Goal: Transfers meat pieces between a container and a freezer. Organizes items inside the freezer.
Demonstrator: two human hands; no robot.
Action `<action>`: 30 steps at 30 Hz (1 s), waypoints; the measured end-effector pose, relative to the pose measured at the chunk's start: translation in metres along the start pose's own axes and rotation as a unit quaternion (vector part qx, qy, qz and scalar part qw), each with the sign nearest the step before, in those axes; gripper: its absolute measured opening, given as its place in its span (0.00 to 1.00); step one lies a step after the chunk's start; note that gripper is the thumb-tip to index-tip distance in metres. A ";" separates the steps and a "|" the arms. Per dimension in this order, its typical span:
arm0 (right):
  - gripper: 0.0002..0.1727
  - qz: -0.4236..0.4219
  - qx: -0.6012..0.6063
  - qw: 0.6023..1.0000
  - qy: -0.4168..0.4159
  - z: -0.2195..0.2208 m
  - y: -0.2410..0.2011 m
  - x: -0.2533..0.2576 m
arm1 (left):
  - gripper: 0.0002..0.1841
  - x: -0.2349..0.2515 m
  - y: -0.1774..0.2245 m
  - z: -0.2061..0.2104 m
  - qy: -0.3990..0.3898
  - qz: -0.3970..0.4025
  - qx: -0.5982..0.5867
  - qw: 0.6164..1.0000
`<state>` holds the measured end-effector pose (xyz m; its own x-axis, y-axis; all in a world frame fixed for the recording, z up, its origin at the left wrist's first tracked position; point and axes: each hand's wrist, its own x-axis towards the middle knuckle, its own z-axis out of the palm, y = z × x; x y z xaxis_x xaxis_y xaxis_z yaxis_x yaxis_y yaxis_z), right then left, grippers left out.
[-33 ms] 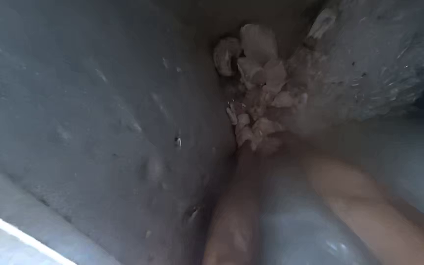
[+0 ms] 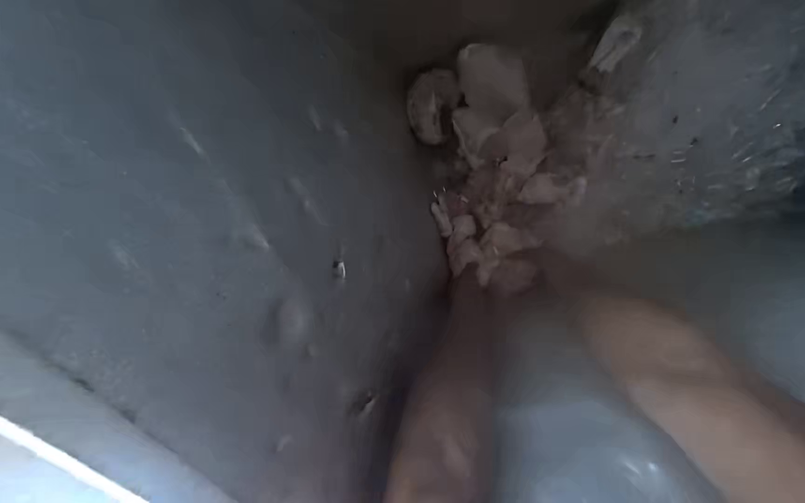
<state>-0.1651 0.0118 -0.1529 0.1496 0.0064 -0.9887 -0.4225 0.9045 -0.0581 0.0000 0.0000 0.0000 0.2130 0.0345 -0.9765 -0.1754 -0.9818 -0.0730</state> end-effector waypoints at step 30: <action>0.34 -0.238 0.010 0.971 -0.010 0.006 -0.005 -0.046 | 0.33 0.067 -0.044 0.041 -0.015 -0.020 -0.481 0.877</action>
<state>-0.1646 0.0092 -0.1063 0.3423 -0.4067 -0.8470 -0.2835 0.8147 -0.5058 -0.0171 0.0532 -0.0708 0.1733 0.0638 -0.9828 0.7256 -0.6830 0.0836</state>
